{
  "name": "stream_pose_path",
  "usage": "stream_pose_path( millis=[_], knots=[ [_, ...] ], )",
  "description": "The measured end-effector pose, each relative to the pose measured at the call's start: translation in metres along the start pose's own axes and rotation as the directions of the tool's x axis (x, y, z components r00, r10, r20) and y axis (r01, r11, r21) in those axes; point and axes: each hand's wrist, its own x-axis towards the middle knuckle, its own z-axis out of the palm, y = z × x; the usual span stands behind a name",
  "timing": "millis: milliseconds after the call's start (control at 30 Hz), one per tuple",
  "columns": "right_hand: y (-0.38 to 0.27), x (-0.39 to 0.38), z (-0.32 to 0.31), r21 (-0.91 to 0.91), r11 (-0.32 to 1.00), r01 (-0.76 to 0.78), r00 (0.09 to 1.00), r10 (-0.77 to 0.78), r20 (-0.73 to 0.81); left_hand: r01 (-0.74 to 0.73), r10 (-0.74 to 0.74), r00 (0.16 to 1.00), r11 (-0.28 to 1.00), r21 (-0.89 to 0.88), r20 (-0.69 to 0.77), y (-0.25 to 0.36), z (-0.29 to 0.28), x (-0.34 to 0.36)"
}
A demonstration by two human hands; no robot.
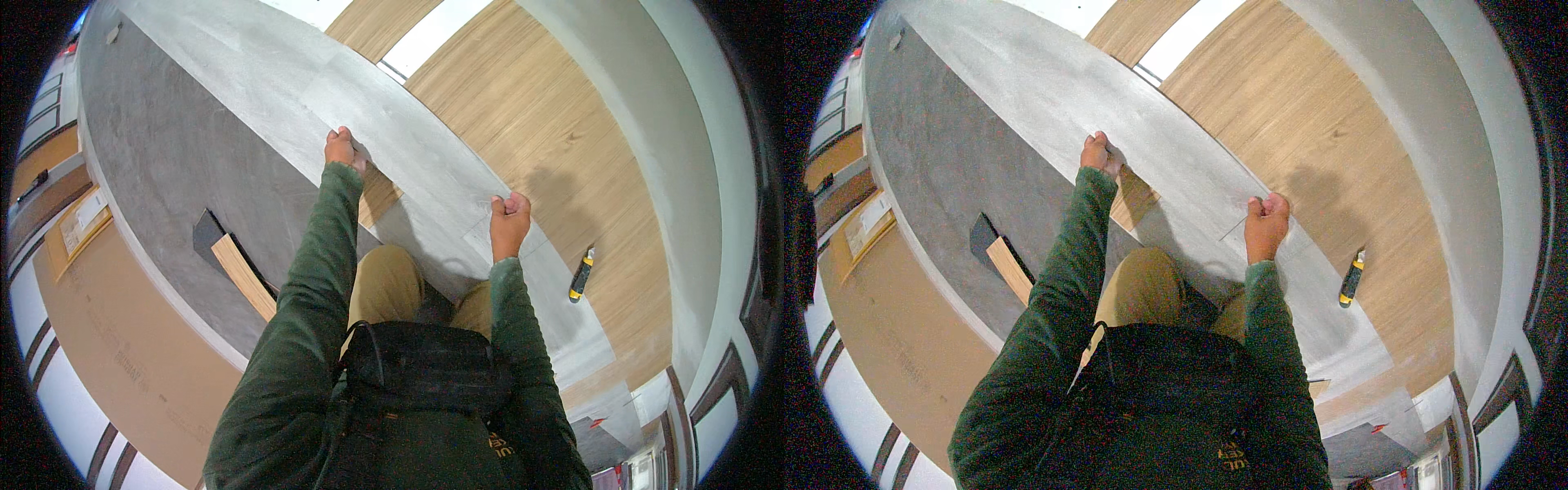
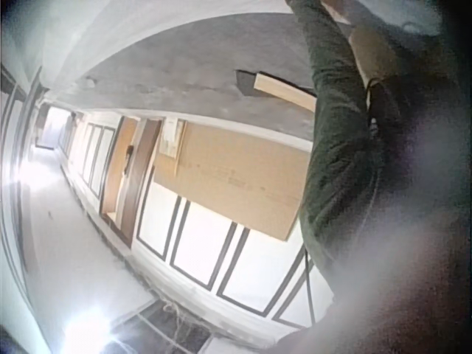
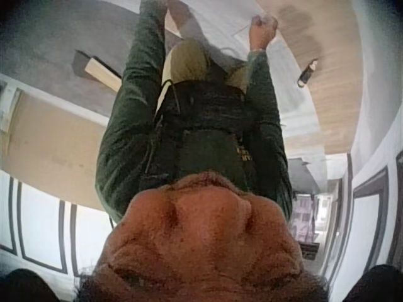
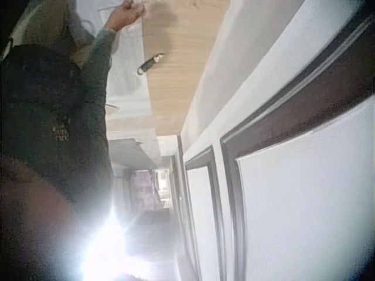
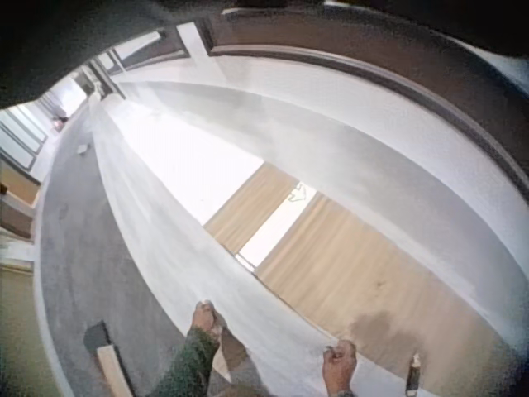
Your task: The person positions and aligns wood-patterned flooring planks on a light-colored floor, then uses a utility knife to score and cut a plank to fit against a wall.
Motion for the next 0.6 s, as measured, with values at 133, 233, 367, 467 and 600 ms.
stream_pose_path(
  millis=[133, 233, 367, 467, 600],
  knots=[
    [0.005, -0.005, 0.008, -0.090, 0.996, 0.015, 0.999, -0.011, 0.053, -0.009, 0.012, 0.997, 0.999, 0.037, -0.074, 0.006, -0.003, 0.014],
    [0.014, -0.003, 0.005, -0.089, 0.996, 0.001, 0.999, 0.003, 0.040, 0.090, -0.088, 0.990, 0.996, 0.018, -0.107, 0.008, 0.012, -0.002],
    [0.020, -0.001, 0.015, 0.012, 1.000, -0.016, 1.000, 0.016, 0.006, 0.121, -0.089, 0.989, 0.950, 0.288, -0.121, 0.019, 0.004, -0.005],
    [0.021, -0.002, 0.023, 0.141, 0.987, -0.077, 0.997, 0.074, 0.031, 0.040, -0.008, 0.992, 0.967, 0.250, -0.127, 0.023, 0.004, -0.002],
    [0.014, -0.001, 0.032, 0.189, 0.971, -0.143, 0.985, 0.121, 0.125, 0.042, -0.030, 0.993, 0.993, 0.107, -0.113, 0.031, 0.003, 0.013]
  ],
)
